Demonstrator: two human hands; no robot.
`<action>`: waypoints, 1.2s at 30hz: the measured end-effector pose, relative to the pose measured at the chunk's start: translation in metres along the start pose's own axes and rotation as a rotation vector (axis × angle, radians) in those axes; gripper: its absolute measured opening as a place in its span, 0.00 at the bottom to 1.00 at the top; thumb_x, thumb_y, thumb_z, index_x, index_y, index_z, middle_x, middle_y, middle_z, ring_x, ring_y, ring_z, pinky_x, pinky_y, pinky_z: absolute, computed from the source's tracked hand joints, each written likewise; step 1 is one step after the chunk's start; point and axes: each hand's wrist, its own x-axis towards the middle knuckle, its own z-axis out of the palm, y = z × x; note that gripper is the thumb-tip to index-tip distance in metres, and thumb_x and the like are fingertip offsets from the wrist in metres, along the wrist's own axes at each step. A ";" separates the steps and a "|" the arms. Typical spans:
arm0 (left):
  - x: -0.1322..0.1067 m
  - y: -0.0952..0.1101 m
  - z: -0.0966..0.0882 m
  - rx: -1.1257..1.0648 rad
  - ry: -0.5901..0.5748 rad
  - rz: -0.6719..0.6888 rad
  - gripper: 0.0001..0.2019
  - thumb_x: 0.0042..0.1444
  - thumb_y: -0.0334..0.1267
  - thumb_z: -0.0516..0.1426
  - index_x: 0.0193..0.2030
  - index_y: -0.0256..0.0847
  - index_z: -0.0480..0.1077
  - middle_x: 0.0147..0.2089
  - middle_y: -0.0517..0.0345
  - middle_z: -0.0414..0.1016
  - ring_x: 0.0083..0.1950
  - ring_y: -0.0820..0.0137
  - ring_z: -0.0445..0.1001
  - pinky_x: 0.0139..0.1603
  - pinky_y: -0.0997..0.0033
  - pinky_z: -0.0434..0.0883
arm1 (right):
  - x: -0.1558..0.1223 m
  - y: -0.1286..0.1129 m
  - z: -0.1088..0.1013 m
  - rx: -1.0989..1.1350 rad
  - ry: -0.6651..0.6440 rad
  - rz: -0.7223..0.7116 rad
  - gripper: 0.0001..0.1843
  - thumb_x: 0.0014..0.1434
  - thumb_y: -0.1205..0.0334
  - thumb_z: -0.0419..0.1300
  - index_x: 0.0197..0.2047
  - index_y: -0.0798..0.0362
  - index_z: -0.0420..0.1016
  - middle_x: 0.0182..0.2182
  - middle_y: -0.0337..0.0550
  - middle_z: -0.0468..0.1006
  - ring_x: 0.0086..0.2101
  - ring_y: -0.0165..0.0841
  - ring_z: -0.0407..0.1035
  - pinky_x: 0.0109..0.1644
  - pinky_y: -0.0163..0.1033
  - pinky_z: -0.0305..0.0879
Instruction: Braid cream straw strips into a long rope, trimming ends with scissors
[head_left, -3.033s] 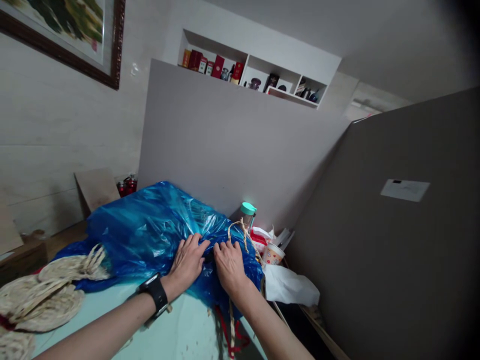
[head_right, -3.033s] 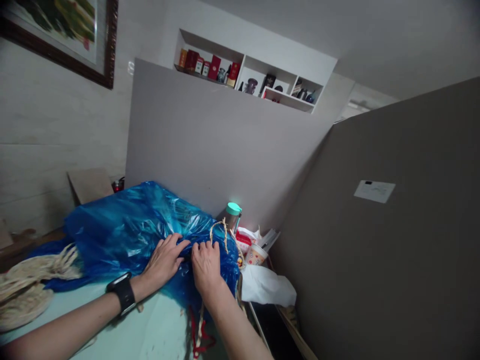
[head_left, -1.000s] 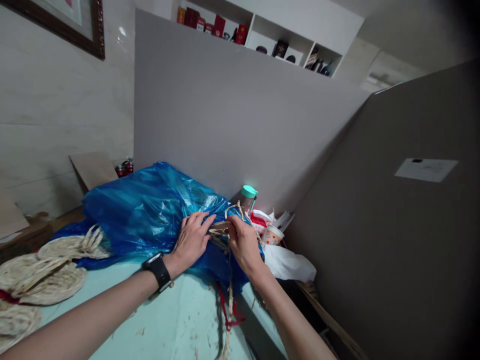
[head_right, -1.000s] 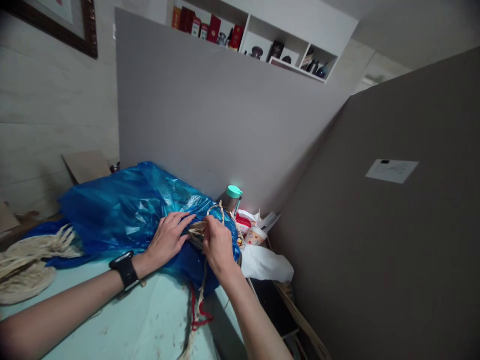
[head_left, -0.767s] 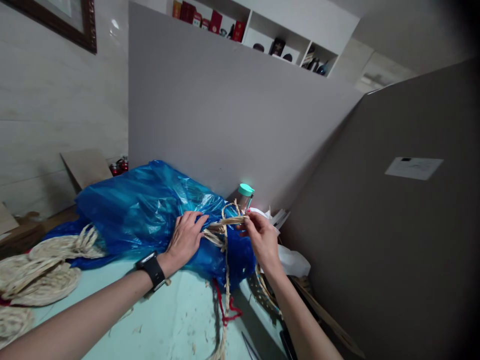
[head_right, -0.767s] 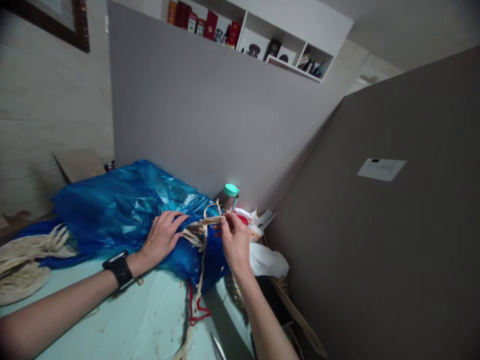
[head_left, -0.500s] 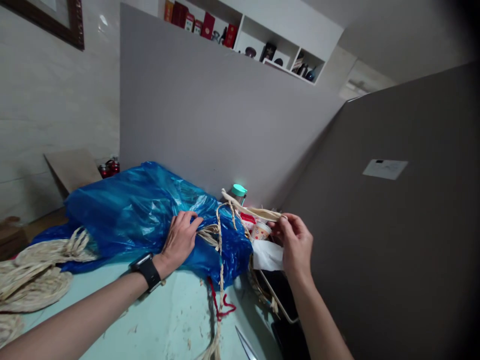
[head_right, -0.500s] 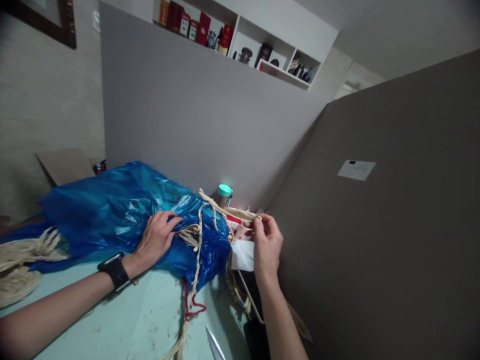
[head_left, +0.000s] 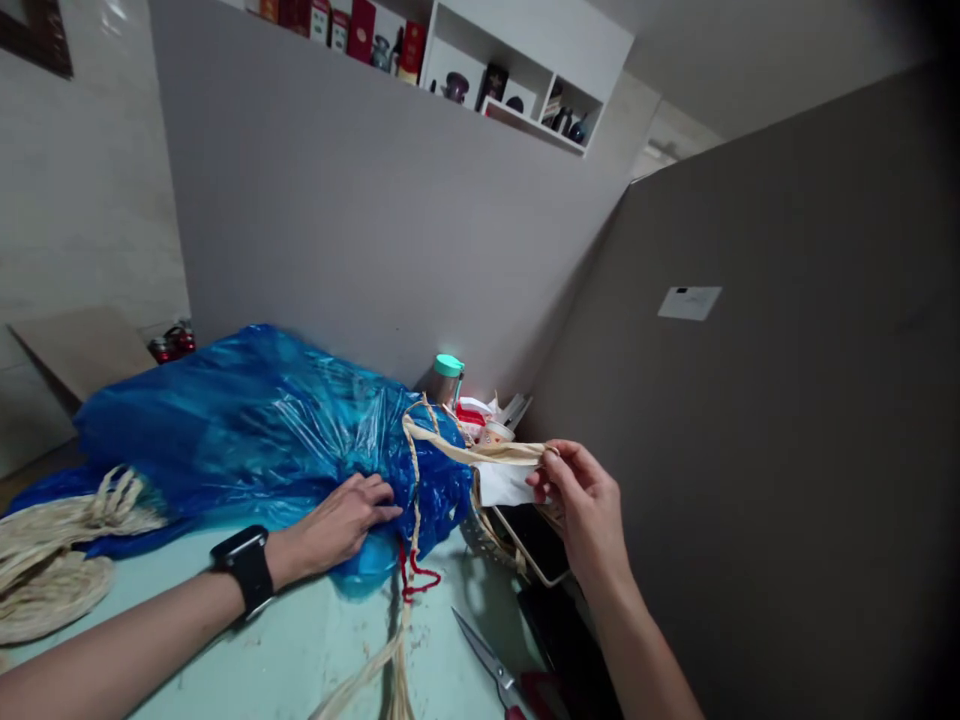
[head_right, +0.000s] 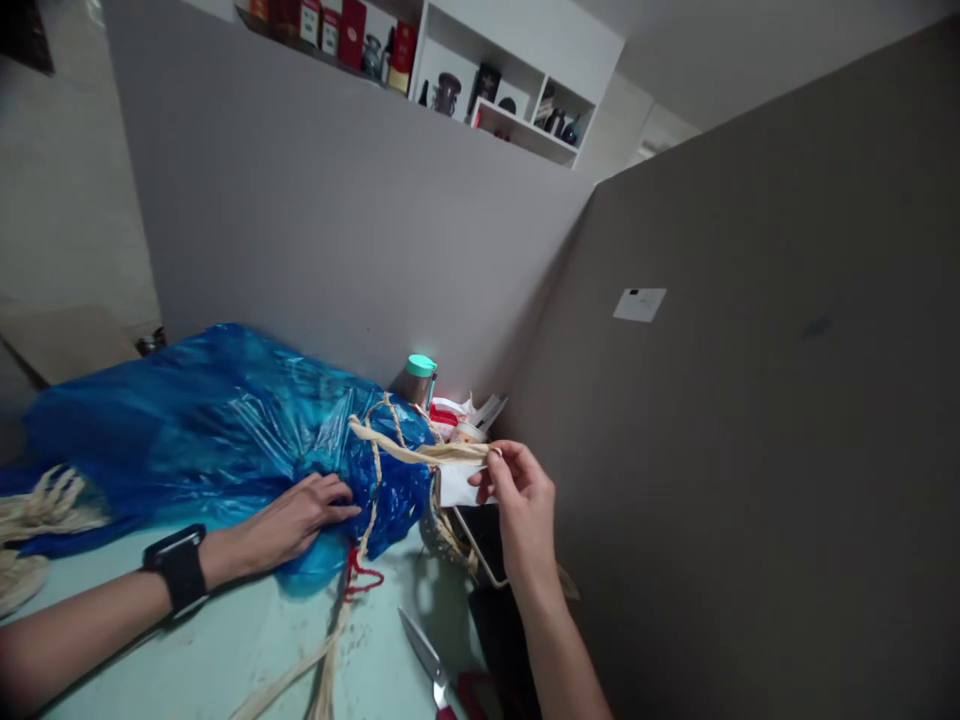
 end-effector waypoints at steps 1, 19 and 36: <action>-0.003 -0.005 0.002 -0.006 -0.017 -0.001 0.29 0.50 0.22 0.52 0.56 0.51 0.72 0.56 0.56 0.75 0.57 0.63 0.70 0.59 0.61 0.64 | -0.004 -0.001 0.001 -0.001 -0.020 0.013 0.15 0.55 0.52 0.66 0.37 0.54 0.72 0.23 0.37 0.75 0.22 0.26 0.65 0.26 0.30 0.62; 0.011 0.057 -0.077 -0.262 0.005 -0.333 0.18 0.63 0.38 0.49 0.50 0.38 0.77 0.53 0.44 0.79 0.55 0.54 0.73 0.58 0.55 0.65 | -0.081 0.006 0.012 0.190 -0.294 0.094 0.07 0.60 0.58 0.62 0.38 0.53 0.74 0.25 0.34 0.70 0.23 0.25 0.67 0.25 0.30 0.63; -0.022 0.171 -0.093 -1.235 0.260 -0.683 0.05 0.54 0.38 0.63 0.33 0.41 0.73 0.31 0.64 0.72 0.34 0.74 0.69 0.35 0.76 0.65 | -0.123 -0.005 0.035 0.271 -0.465 0.242 0.10 0.55 0.58 0.66 0.37 0.53 0.71 0.29 0.35 0.71 0.27 0.25 0.64 0.30 0.31 0.62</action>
